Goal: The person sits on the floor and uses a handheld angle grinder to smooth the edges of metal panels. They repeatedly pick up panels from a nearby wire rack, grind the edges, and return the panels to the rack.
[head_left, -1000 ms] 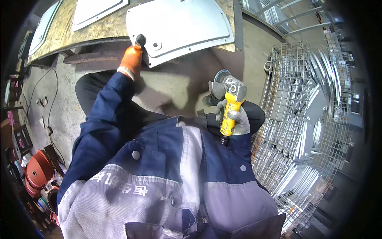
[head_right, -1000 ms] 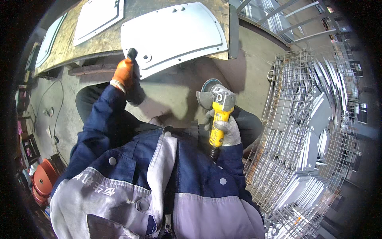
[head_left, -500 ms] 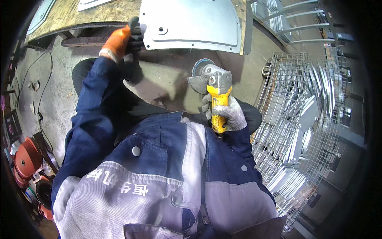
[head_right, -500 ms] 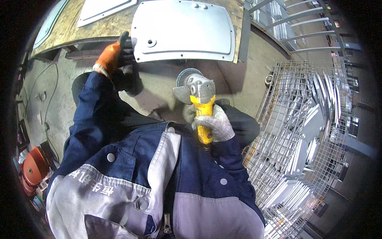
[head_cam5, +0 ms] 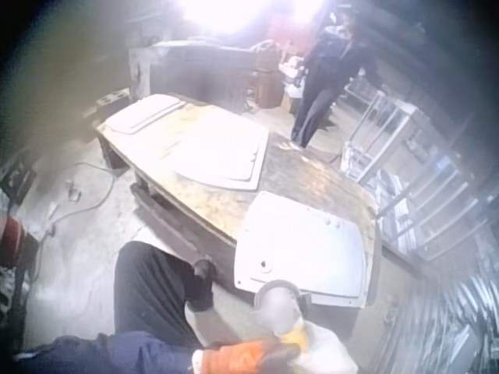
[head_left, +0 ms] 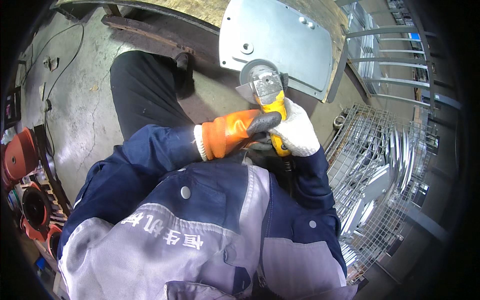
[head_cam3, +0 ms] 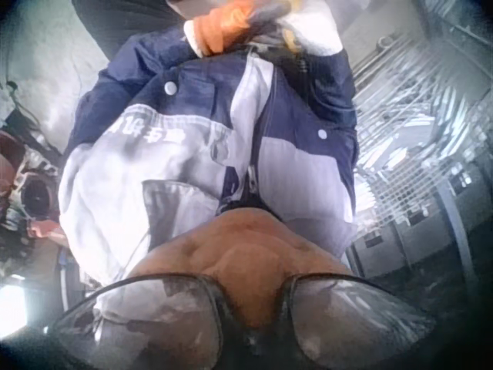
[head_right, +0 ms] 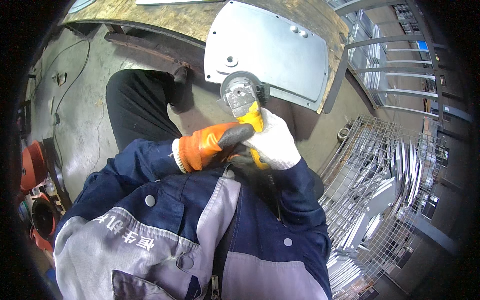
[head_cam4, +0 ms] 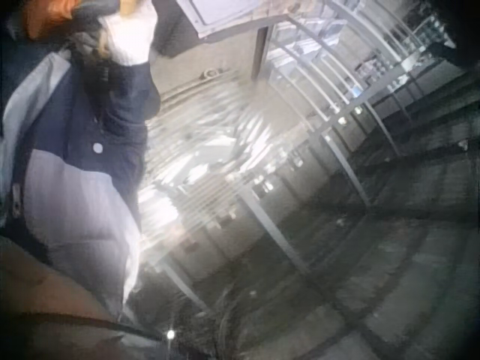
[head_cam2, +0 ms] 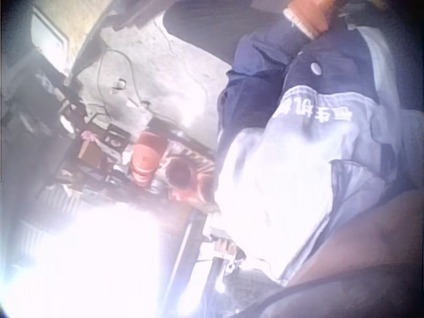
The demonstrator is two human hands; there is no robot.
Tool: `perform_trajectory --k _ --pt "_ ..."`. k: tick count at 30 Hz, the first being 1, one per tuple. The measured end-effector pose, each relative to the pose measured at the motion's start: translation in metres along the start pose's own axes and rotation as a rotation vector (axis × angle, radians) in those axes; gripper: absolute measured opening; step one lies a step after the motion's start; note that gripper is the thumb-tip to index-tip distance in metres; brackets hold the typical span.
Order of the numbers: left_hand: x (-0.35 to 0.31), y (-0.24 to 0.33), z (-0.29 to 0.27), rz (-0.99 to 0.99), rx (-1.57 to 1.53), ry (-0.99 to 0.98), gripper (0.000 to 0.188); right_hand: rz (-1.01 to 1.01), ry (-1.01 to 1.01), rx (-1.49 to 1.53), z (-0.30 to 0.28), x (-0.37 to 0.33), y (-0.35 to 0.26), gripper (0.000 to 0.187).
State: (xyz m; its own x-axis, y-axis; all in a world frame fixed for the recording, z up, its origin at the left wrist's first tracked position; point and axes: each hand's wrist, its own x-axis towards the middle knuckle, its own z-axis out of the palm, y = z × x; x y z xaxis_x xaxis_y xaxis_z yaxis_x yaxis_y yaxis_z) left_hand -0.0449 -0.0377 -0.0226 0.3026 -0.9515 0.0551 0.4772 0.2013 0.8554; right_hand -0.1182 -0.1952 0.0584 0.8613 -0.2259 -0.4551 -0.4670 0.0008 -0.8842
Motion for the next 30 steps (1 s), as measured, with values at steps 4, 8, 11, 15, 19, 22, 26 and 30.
perform_trajectory --k 4,8,11,15,19,22,26,30 --pt "0.008 -0.004 -0.001 -0.165 -0.313 0.117 0.052 -0.061 -0.002 -0.381 -0.003 0.023 0.0 0.038" --pt "0.011 -0.005 -0.003 -0.349 -0.506 0.235 0.051 -0.094 -0.021 -0.438 -0.001 0.041 0.003 0.036" --pt "0.018 -0.011 -0.003 -0.376 -0.551 0.271 0.05 -0.018 -0.036 -0.388 -0.007 0.042 0.001 0.034" --pt "0.029 -0.014 0.003 -0.187 -0.192 0.208 0.045 0.005 -0.038 -0.212 -0.02 0.034 0.002 0.035" --pt "0.039 0.005 0.022 -0.328 -0.221 0.158 0.041 0.037 -0.018 -0.145 -0.038 0.028 0.004 0.037" --pt "0.056 0.016 0.04 -0.425 -0.453 0.226 0.042 0.069 -0.005 -0.142 -0.054 0.021 0.005 0.037" --pt "0.072 0.012 0.054 -0.527 -0.522 0.265 0.048 0.118 0.018 -0.271 -0.072 0.017 0.008 0.04" --pt "0.08 0.002 0.057 -0.422 -0.372 0.142 0.045 0.099 0.006 -0.176 -0.088 0.012 0.01 0.042"
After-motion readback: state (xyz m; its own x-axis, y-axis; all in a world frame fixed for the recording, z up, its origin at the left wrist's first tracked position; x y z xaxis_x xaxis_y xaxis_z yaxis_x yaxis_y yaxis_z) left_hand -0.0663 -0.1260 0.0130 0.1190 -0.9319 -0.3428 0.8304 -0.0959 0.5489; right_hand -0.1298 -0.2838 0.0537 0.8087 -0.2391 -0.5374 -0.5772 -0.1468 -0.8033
